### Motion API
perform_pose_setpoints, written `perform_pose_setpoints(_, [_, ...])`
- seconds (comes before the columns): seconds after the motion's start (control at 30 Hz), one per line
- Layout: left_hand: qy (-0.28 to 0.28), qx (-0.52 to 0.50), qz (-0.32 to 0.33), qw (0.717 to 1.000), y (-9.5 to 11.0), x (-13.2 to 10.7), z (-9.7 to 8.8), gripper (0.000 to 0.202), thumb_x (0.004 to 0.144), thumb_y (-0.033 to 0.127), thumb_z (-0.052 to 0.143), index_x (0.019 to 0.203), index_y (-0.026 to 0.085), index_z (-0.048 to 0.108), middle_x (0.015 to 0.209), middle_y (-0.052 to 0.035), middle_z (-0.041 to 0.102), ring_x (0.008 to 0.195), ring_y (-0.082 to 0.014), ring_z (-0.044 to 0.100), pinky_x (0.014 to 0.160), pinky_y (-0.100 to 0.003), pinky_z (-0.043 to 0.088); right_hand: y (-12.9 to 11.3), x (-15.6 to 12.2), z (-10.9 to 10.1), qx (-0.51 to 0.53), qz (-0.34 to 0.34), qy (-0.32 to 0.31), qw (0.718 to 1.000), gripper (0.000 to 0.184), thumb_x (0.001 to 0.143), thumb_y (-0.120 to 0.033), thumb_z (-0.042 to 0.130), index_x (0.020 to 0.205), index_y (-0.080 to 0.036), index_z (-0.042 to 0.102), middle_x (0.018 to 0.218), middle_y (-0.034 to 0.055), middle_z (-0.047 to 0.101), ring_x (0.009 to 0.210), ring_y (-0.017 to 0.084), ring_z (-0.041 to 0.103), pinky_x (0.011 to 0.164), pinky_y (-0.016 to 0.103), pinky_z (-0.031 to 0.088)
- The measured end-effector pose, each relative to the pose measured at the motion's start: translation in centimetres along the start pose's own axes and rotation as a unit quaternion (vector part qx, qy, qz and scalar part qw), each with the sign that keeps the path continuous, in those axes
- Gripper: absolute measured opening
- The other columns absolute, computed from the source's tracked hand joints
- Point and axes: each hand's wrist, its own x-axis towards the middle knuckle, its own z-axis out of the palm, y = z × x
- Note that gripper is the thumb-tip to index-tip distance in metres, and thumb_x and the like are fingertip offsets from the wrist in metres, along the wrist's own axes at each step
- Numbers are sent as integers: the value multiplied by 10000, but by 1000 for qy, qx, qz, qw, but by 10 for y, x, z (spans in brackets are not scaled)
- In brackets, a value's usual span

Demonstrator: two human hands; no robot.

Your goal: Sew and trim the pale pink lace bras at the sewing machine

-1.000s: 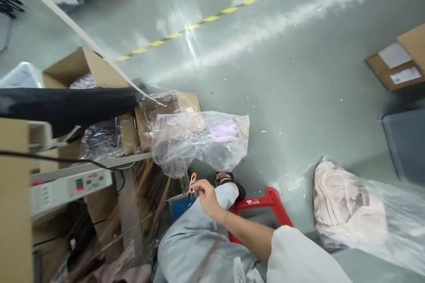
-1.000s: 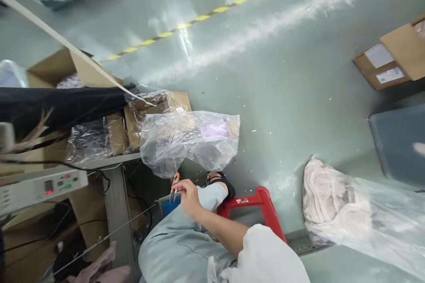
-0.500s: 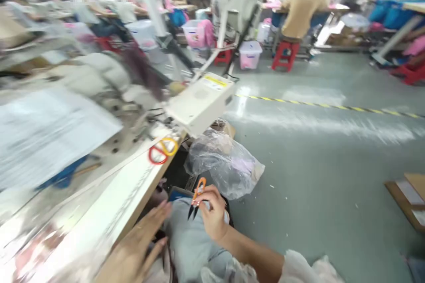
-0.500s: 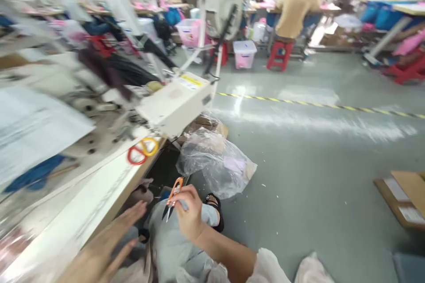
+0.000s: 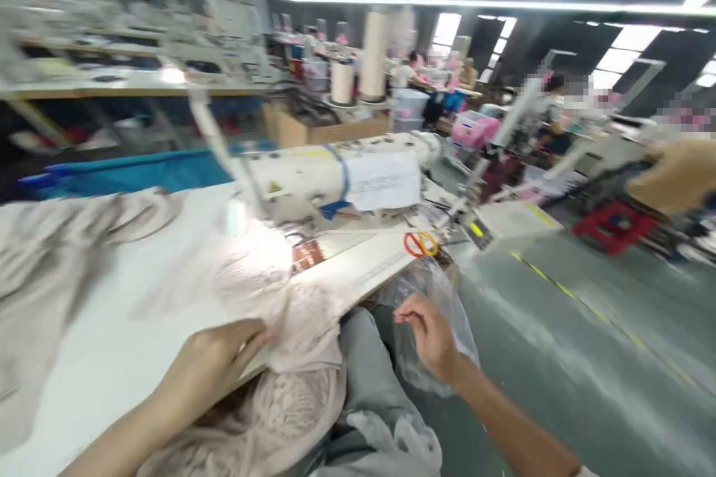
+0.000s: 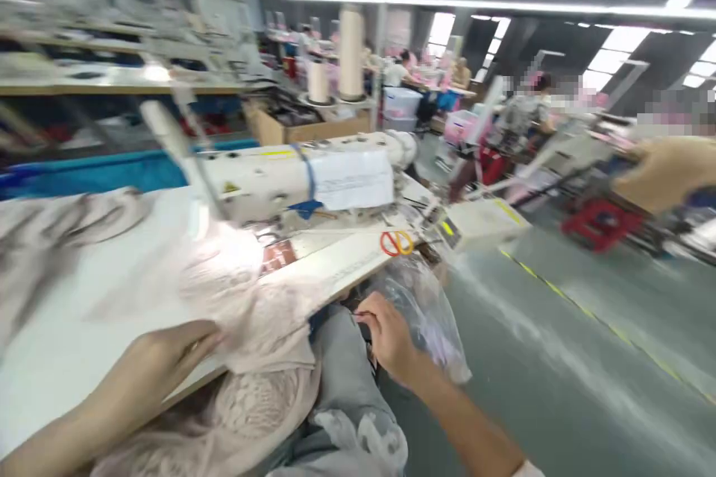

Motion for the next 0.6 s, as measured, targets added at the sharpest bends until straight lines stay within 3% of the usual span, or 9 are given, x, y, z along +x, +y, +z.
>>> perform_pose_setpoints(0.07, [4, -50, -112, 992, -18, -5, -13, 298, 880, 439, 471, 748, 243, 653, 683, -6, 721, 615, -204, 672, 590, -279, 456, -4, 19, 13, -49, 15, -24, 998, 84, 994, -267, 508, 959, -261, 583, 748, 10, 610, 635, 171, 595, 600, 283, 512])
perform_pose_setpoints(0.17, [61, -68, -189, 978, -35, -13, -14, 261, 865, 359, 430, 794, 231, 647, 657, 1, 694, 601, -192, 644, 602, -279, 465, -1, 52, 42, -54, 14, -151, 987, 29, 945, -278, 592, 954, -254, 604, 623, -41, 517, 492, 136, 482, 517, 249, 444])
perform_pose_setpoints(0.23, [96, -67, -207, 971, -37, -19, -3, 268, 868, 358, 414, 809, 226, 640, 713, -22, 698, 651, -202, 638, 640, -298, 478, 3, 75, 68, -37, 13, -235, 971, 150, 986, -233, 491, 941, -255, 633, 581, -54, 487, 472, 126, 466, 521, 234, 428])
perform_pose_setpoints(0.3, [118, -72, -203, 969, -33, -25, 12, 293, 885, 376, 402, 805, 223, 639, 771, -52, 697, 740, -227, 634, 703, -337, 486, 7, 95, 98, -46, 20, -271, 961, 262, 1004, -197, 401, 944, -249, 650, 682, -20, 557, 581, 138, 552, 593, 241, 459])
perform_pose_setpoints(0.4, [130, -85, -178, 972, -25, -30, 32, 291, 907, 376, 426, 833, 214, 656, 811, -71, 683, 822, -265, 615, 748, -392, 466, 12, 114, 146, -126, 36, -296, 946, 170, 957, -206, 500, 854, -222, 634, 866, 32, 563, 756, 173, 606, 677, 274, 490])
perform_pose_setpoints(0.5, [151, -98, -186, 966, -22, -32, 42, 268, 914, 352, 447, 878, 205, 668, 864, -83, 685, 853, -282, 599, 736, -399, 437, 12, 113, 186, -210, 40, -328, 920, 105, 914, -270, 601, 833, -206, 580, 913, 57, 546, 796, 212, 580, 650, 299, 486])
perform_pose_setpoints(0.6, [156, -131, -216, 955, -20, -35, 47, 277, 922, 331, 444, 867, 216, 689, 909, -88, 698, 892, -279, 590, 769, -396, 421, 11, 98, 204, -221, -16, -320, 921, 163, 924, -233, 543, 763, -214, 531, 869, 67, 566, 872, 253, 561, 694, 325, 485])
